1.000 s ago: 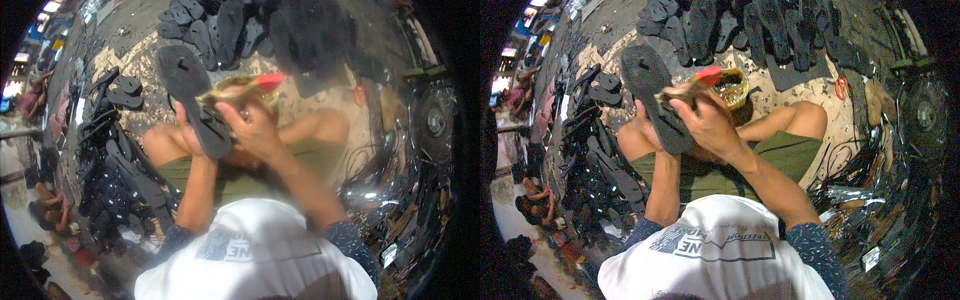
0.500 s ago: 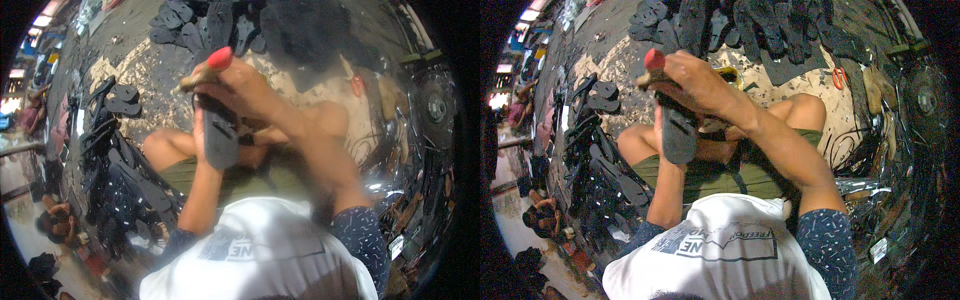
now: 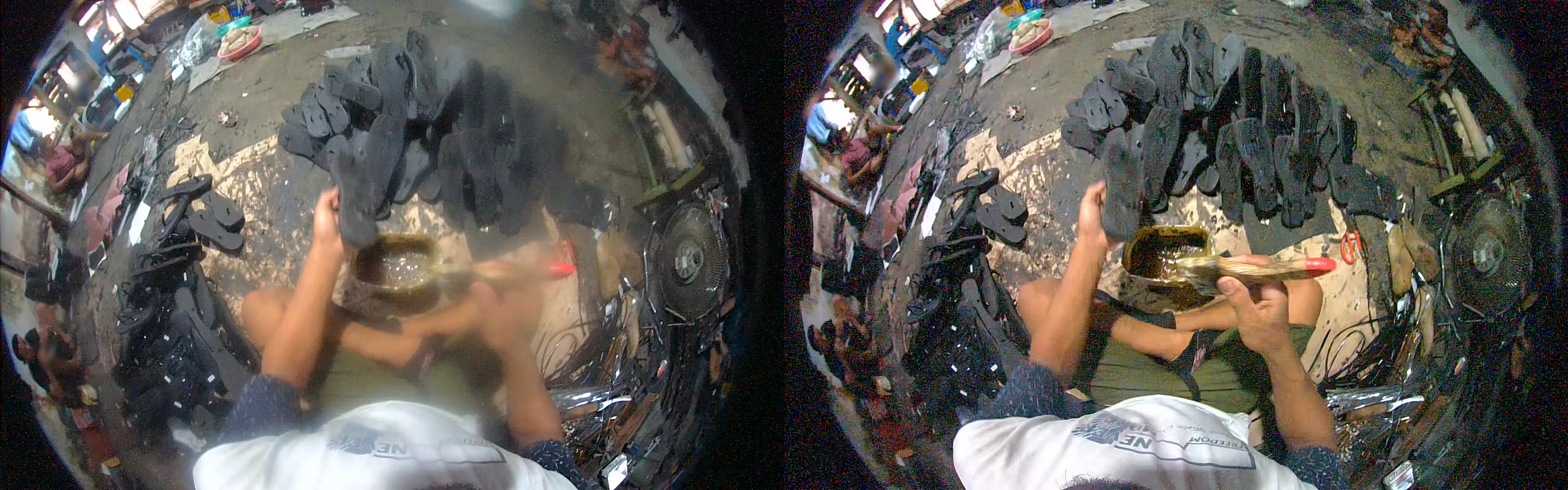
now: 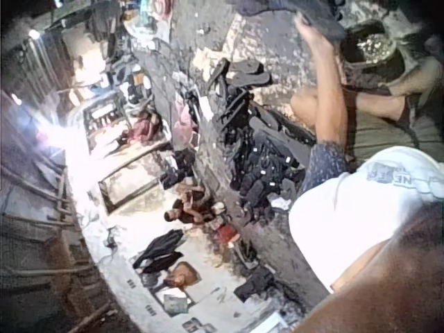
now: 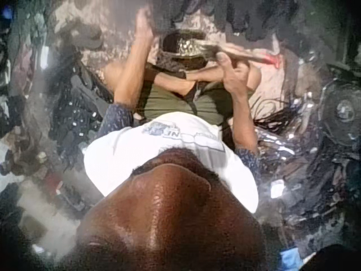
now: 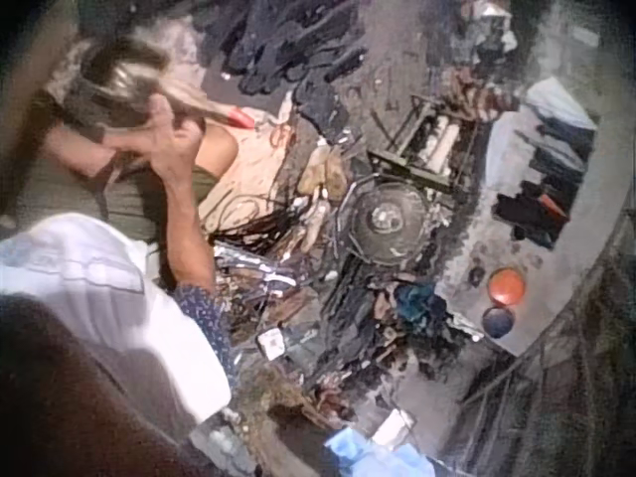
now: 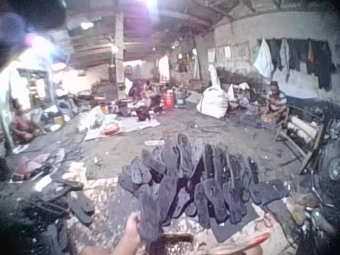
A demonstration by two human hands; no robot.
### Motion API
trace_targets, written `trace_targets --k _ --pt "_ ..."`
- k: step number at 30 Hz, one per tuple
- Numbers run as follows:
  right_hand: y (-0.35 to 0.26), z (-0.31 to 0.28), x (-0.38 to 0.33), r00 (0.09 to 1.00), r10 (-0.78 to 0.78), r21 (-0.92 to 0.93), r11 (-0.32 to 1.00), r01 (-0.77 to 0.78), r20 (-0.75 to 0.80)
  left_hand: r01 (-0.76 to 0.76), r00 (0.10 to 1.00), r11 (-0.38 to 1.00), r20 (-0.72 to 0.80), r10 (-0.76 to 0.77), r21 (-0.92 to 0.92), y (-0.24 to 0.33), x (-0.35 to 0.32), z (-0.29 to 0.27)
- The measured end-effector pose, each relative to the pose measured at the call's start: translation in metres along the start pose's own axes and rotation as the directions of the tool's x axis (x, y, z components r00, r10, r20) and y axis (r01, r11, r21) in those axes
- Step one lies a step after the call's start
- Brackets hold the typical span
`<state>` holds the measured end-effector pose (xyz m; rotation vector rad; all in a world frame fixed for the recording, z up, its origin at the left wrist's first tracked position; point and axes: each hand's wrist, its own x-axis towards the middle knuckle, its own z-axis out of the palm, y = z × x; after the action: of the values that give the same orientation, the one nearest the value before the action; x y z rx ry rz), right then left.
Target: The person sits on the floor and repeatedly paints black sandals with a brush dipped in a small container of liquid. They handle each sandal one at a time, applying the liquid to the surface and then placing the sandal back on the floor.
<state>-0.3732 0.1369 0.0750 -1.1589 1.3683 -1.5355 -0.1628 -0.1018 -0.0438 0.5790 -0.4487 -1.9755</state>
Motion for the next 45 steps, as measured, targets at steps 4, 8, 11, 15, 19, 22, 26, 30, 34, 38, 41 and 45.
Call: trace_targets --k 4,8,11,15,19,22,26,30,34,38,41,45 --pt "-0.002 -0.016 -0.009 0.996 -0.049 -0.143 0.989 0.038 -0.076 -0.081 0.972 0.984 -0.206 0.113 0.158 0.041 0.085 0.009" --pt "0.032 -0.034 -0.002 0.954 0.11 0.128 0.989 -0.077 -0.277 -0.029 0.948 0.869 -0.263 0.182 0.495 0.066 0.081 -0.034" --pt "0.056 -0.049 0.01 0.916 0.171 -0.094 0.971 -0.218 -0.364 -0.214 0.975 0.773 0.083 0.205 0.598 0.087 0.004 -0.075" --pt "0.073 -0.05 0.027 0.957 0.142 0.027 0.99 -0.14 -0.252 -0.152 0.668 0.089 0.036 0.743 0.984 0.147 -0.144 -0.137" --pt "0.071 -0.039 0.041 0.95 0.136 -0.097 0.981 -0.169 -0.282 0.858 0.135 -0.054 -0.123 0.983 0.51 0.191 -0.294 -0.207" --pt "0.068 -0.03 0.053 0.953 0.16 -0.04 0.984 -0.176 -0.256 0.931 0.169 0.038 -0.522 0.836 0.363 0.192 -0.367 -0.233" --pt "0.076 -0.008 0.071 0.964 0.266 -0.298 0.918 -0.261 -0.025 0.871 0.445 -0.244 -0.474 0.76 0.426 0.189 -0.397 -0.201" --pt "0.109 0.027 0.086 0.933 0.186 -0.649 0.758 0.064 0.31 0.719 0.505 -0.377 -0.066 0.86 0.584 0.193 -0.389 -0.135" --pt "0.135 0.053 0.093 0.882 0.143 -0.813 0.476 0.336 0.449 0.171 0.548 0.26 -0.311 0.776 0.95 0.183 -0.382 -0.082" --pt "0.133 0.038 0.098 0.941 -0.026 -0.542 0.812 0.216 0.337 -0.399 0.434 0.307 -0.116 0.893 0.864 0.145 -0.354 -0.055" --pt "0.107 -0.01 0.092 0.968 -0.089 -0.326 0.931 0.164 0.234 -0.007 0.505 0.039 -0.03 0.862 0.999 0.102 -0.318 -0.041" --pt "0.072 -0.066 0.088 0.948 0.222 -0.97 0.135 0.204 0.231 0.238 0.881 -0.43 -0.008 0.472 0.871 0.054 -0.283 -0.034"
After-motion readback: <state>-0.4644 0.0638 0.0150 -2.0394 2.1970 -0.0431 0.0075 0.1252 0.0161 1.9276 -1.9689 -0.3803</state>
